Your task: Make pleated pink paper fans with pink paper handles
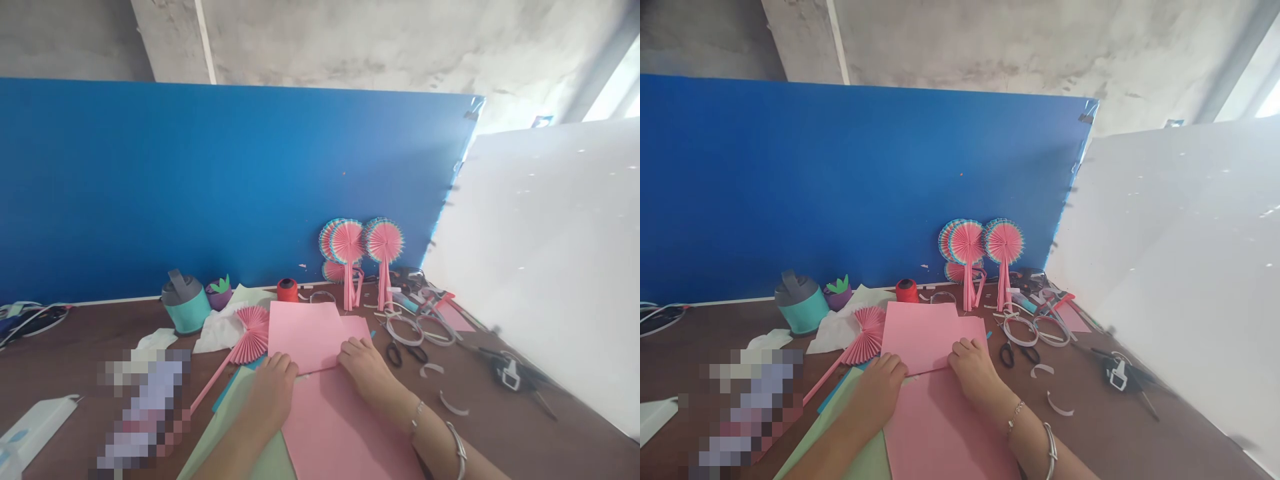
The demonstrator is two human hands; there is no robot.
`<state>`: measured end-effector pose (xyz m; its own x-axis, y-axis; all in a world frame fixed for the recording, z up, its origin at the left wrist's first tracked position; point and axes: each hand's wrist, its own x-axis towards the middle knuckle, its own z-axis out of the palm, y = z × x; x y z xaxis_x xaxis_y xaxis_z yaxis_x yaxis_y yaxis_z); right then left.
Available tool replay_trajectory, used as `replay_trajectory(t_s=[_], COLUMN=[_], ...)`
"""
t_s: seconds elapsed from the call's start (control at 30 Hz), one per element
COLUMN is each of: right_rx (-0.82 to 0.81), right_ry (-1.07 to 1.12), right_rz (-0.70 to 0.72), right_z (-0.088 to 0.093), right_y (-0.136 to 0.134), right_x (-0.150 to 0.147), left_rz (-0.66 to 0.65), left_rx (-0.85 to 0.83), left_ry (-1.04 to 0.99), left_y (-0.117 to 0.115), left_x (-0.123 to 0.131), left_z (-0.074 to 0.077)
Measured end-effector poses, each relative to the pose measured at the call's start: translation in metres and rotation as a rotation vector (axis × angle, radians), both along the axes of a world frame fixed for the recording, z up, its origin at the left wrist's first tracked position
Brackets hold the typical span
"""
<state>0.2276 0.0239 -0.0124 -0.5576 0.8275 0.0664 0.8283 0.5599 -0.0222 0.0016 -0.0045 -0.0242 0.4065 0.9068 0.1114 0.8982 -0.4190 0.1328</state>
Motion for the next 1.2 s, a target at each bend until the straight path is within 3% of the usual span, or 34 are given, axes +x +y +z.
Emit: replay_trajectory(t_s=[0.17, 0.27, 0.47, 0.67, 0.73, 1.03, 1.2], right_rx=[-0.078, -0.154, -0.057, 0.048, 0.056, -0.003, 0.057], right_ry=[0.26, 0.368, 0.269, 0.08, 0.031, -0.028, -0.071], right_rz=[-0.073, -0.145, -0.208, 0.119, 0.159, 0.129, 0.127], right_z=[-0.005, -0.007, -0.003, -0.003, -0.004, -0.002, -0.001], right_y=[0.005, 0.009, 0.004, -0.01, -0.011, -0.009, -0.012], right_x=[0.005, 0.003, -0.006, -0.019, -0.021, -0.025, -0.028], left_rz=[0.123, 0.184, 0.144, -0.036, -0.059, -0.062, -0.05], left_rx=[-0.067, -0.082, 0.056, 0.139, 0.132, -0.018, -0.012], left_ry=[-0.349, -0.443, -0.31, -0.145, -0.124, -0.129, 0.014], left_y=[0.005, 0.009, 0.01, 0.005, 0.004, 0.003, 0.001], left_x=[-0.002, -0.002, 0.001, 0.006, 0.007, 0.01, 0.013], left_z=[-0.001, -0.002, -0.005, -0.007, -0.008, -0.003, -0.001])
